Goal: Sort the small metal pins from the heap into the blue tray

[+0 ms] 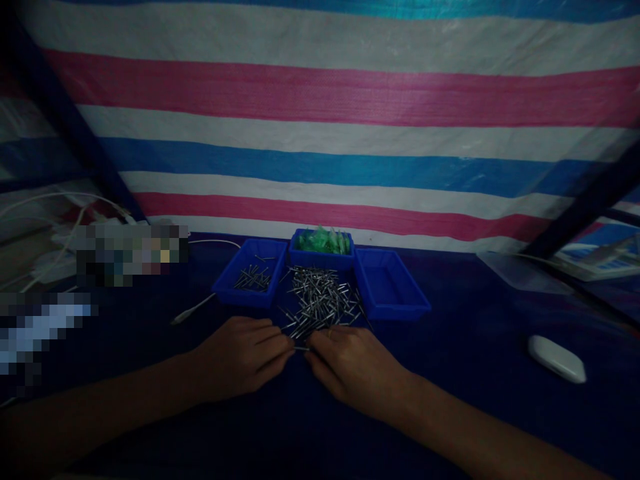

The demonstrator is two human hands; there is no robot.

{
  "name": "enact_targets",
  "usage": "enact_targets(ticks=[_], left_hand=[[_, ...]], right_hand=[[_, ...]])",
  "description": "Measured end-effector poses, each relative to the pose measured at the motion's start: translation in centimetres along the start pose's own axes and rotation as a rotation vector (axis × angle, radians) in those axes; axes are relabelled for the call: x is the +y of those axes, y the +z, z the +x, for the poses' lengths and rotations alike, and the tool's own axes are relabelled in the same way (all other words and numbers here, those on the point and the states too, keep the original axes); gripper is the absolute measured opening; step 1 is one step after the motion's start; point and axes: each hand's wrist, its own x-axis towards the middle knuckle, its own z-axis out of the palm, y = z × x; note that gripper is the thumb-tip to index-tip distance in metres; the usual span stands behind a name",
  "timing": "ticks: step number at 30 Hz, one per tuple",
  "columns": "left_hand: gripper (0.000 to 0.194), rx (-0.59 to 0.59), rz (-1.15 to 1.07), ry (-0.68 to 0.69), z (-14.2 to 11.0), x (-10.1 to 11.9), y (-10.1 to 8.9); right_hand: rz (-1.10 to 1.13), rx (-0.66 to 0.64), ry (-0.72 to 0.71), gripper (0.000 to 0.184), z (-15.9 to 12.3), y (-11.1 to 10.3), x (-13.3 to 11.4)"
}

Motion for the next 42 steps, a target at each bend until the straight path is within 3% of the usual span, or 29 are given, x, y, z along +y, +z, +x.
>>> enact_targets(ticks=[3, 9, 15, 25, 30, 36, 42], left_hand=[[0.017, -0.058, -0.074, -0.094, 0.1, 0.0, 0.2], [0.010, -0.192, -0.514, -0.296, 0.3, 0.2, 0.4], [0.013, -0.204, -0.626, -0.329, 0.5, 0.2, 0.5], [0.014, -0.267, -0.621, -0.327, 0.5, 0.0, 0.5], [0.008, -0.227, -0.544, -0.266, 0.2, -0.2, 0.7], [0.010, -0.156, -0.441, -0.298, 0.3, -0.6, 0.7], [0.015, -0.066, -0.326, -0.197, 0.0, -0.6, 0.7]], right_hand=[[0.047, 0.027, 0.026, 0.014, 0.0, -0.2, -0.1], [0.238, 0.055, -0.030, 0.015, 0.0, -0.7, -0.5], [0.263, 0.037, -0.075, 0.013, -0.1, -0.7, -0.5], [0.240, 0.091, -0.112, 0.018, -0.1, -0.8, -0.5], [0.163, 0.128, -0.107, 0.019, -0.2, -0.5, -0.2], [0.080, 0.107, -0.009, 0.018, 0.0, -0.5, 0.6], [0.029, 0.020, -0.008, 0.017, 0.1, -0.2, 0.6]])
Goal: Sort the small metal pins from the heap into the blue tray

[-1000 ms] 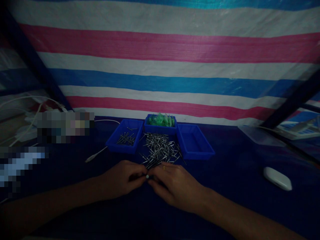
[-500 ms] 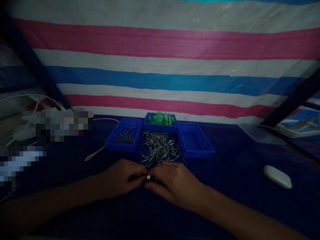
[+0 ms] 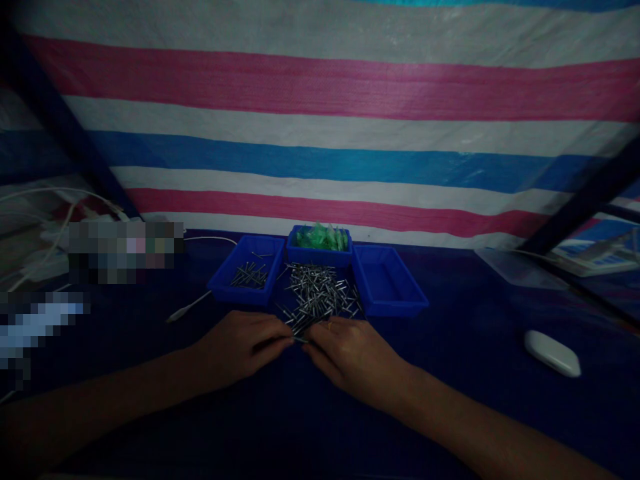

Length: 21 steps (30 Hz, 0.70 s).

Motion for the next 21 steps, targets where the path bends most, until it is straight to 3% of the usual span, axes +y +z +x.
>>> enact_targets(ticks=[5, 7, 10, 14, 18, 21], left_hand=[[0.022, 0.029, 0.232, 0.312, -0.12, 0.61, -0.27], [0.022, 0.051, 0.276, 0.358, -0.14, 0.84, -0.38], [0.020, 0.078, 0.301, 0.336, -0.11, 0.93, -0.49], [0.020, 0.075, 0.316, 0.210, 0.03, 0.65, -0.49], [0.016, -0.011, 0.212, 0.077, 0.04, 0.38, -0.16], [0.010, -0.081, 0.091, 0.066, -0.06, 0.37, 0.12]], right_hand=[[-0.057, -0.037, -0.116, 0.016, -0.02, 0.32, -0.40], [-0.058, -0.037, -0.118, 0.016, -0.04, 0.40, -0.43], [-0.043, -0.029, -0.090, 0.017, -0.08, 0.43, -0.33], [-0.020, 0.026, -0.003, 0.016, -0.14, 0.26, -0.11], [0.097, 0.097, 0.010, 0.015, -0.14, -0.06, -0.24], [0.188, 0.089, -0.060, 0.013, -0.12, -0.26, -0.69]])
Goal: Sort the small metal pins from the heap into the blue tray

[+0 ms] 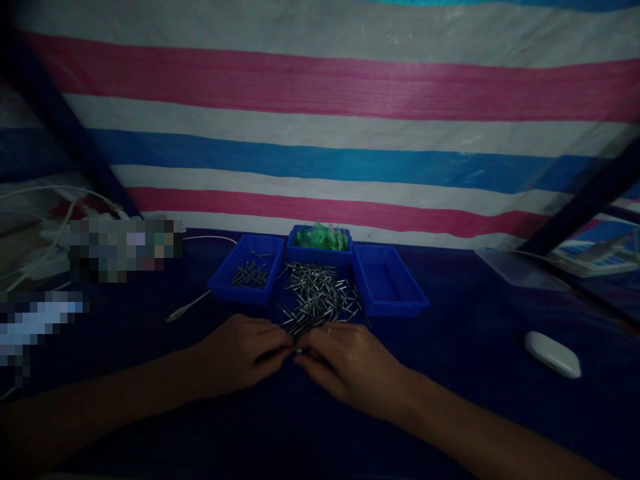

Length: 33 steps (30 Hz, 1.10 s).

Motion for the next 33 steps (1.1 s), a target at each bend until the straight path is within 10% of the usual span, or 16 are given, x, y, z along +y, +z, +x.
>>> enact_targets(ticks=[14, 23, 33], left_hand=[[0.012, 0.122, -0.279, -0.116, 0.6, -0.3, -1.8], [0.020, 0.115, 0.522, -0.476, 0.8, -3.4, -4.8], [0.026, 0.104, 0.717, -0.515, 0.3, -2.5, -4.8]], right_hand=[[0.116, 0.039, 0.202, 0.016, 0.0, -0.3, -0.3], [-0.048, -0.199, 0.111, 0.014, 0.0, -0.1, 0.2], [-0.137, -0.256, 0.043, 0.013, 0.1, -0.2, 0.0]])
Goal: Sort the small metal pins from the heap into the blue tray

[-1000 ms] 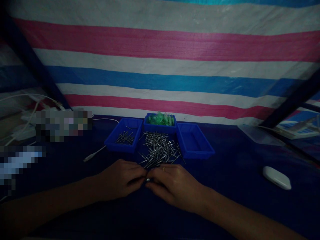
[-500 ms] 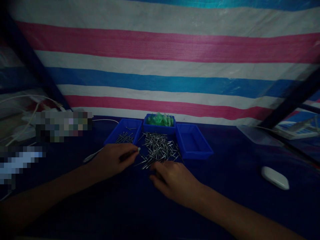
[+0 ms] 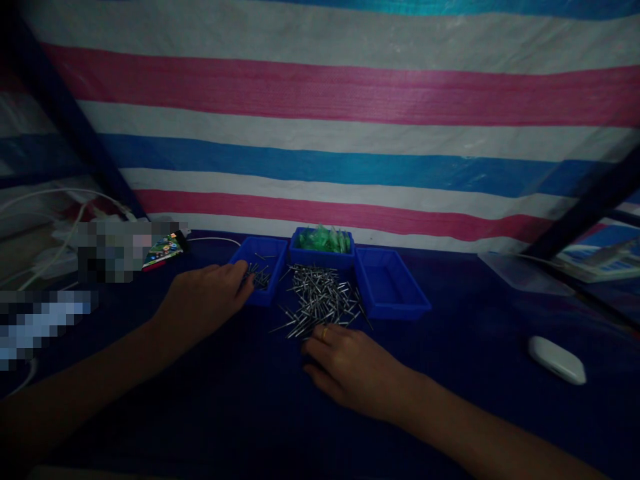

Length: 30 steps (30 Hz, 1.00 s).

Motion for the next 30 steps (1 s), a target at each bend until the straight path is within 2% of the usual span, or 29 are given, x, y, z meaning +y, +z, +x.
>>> enact_targets(ticks=[3, 5, 7, 11, 14, 22, 25, 30], left_hand=[[0.020, 0.030, -0.070, 0.251, -0.6, 0.8, -0.2], [0.014, -0.009, -0.148, 0.481, -1.0, 1.5, -0.1], [0.010, -0.065, -0.207, 0.606, -1.5, 2.1, 0.4], [0.004, -0.118, -0.242, 0.601, -1.8, 2.6, 1.3], [0.006, -0.145, -0.239, 0.570, -1.7, 2.4, 1.4], [0.009, -0.204, -0.212, 0.389, -2.1, 2.9, 0.9], [0.009, -0.231, -0.182, 0.402, -2.1, 2.7, 1.0], [0.027, -0.320, -0.149, 0.478, -1.7, 2.3, 0.8]], right_hand=[[-0.003, -0.005, 0.000, 0.013, 0.1, 0.0, 0.0], [0.006, -0.010, 0.007, 0.014, 0.1, -0.1, 0.0], [0.025, -0.021, 0.016, 0.015, 0.1, -0.2, 0.1], [0.057, -0.021, 0.018, 0.016, 0.0, -0.2, 0.2], [0.062, -0.013, 0.013, 0.017, -0.1, -0.1, 0.3], [0.060, -0.009, 0.006, 0.017, -0.1, -0.1, 0.3], [0.062, -0.015, 0.014, 0.016, -0.2, -0.2, 0.2], [0.068, -0.039, 0.021, 0.016, -0.1, -0.4, 0.1]])
